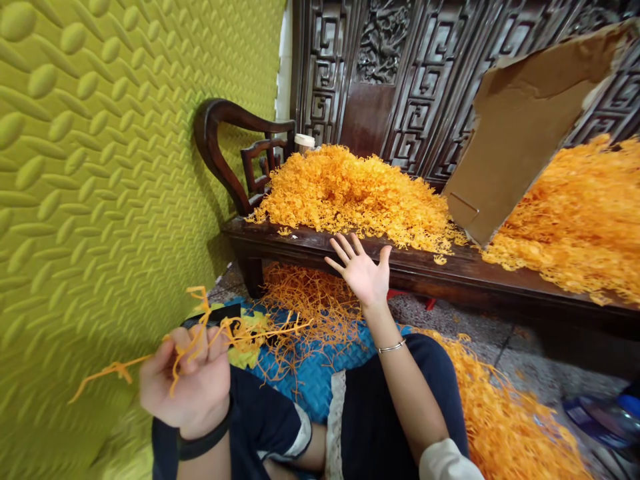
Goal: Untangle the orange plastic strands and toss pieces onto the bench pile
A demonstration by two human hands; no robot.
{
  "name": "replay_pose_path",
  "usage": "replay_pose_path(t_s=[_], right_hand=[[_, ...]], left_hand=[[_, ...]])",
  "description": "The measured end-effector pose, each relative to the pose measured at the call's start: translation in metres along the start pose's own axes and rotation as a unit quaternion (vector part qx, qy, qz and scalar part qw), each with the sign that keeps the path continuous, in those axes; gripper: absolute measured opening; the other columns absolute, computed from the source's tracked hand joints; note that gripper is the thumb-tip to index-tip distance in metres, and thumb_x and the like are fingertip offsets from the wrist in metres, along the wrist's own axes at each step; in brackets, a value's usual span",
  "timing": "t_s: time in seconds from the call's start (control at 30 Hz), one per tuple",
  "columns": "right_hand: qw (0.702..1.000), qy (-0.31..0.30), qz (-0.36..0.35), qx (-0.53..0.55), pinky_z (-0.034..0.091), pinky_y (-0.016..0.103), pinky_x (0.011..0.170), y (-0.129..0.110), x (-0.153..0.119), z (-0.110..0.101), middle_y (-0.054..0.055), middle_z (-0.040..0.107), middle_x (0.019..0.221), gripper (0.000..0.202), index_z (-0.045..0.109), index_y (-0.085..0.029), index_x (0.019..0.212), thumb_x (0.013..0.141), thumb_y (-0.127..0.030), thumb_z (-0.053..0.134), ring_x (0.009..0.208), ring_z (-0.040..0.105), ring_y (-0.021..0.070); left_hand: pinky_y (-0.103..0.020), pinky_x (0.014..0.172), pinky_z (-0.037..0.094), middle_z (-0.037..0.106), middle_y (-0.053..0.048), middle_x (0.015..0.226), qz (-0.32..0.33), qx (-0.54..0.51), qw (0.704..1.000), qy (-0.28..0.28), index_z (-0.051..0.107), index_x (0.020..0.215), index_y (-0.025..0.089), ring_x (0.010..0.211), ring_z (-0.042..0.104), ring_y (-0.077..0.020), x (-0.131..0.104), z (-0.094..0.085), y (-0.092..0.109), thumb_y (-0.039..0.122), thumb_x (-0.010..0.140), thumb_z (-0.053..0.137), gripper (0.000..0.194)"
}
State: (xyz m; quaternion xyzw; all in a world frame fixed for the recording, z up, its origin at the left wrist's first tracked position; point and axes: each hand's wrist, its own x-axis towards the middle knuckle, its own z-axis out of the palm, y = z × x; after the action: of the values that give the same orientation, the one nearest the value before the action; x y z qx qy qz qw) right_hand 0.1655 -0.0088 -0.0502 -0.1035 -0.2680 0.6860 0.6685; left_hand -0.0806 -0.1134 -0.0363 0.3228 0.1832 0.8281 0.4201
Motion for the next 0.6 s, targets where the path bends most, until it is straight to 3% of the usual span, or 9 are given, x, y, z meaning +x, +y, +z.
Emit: replay_pose_path(t_s=[0.2, 0.6], right_hand=[[0.999, -0.029, -0.008, -0.01, 0.027, 0.056, 0.105, -0.004, -0.009, 0.017, 0.009, 0.044, 0.14, 0.072, 0.056, -0.024, 0.112, 0.079, -0.076, 0.018, 0.131, 0.039, 0.0253], [0.996, -0.08, -0.019, -0.017, 0.019, 0.058, 0.108, -0.014, -0.036, 0.055, 0.005, 0.038, 0.144, 0.075, 0.048, -0.028, 0.126, 0.078, -0.077, 0.019, 0.135, 0.031, 0.0249]], left_hand=[[-0.021, 0.034, 0.018, 0.033, 0.005, 0.034, 0.001, -0.006, 1.0, 0.002, 0.04, 0.038, 0.015, 0.032, 0.023, -0.0048, 0.0, 0.0, 0.0, 0.024, 0.067, 0.064, 0.038], [-0.021, 0.033, 0.018, 0.033, 0.006, 0.034, 0.004, -0.01, 1.0, -0.006, 0.041, 0.039, 0.015, 0.032, 0.022, -0.0048, -0.001, -0.001, 0.0, 0.025, 0.068, 0.065, 0.039]])
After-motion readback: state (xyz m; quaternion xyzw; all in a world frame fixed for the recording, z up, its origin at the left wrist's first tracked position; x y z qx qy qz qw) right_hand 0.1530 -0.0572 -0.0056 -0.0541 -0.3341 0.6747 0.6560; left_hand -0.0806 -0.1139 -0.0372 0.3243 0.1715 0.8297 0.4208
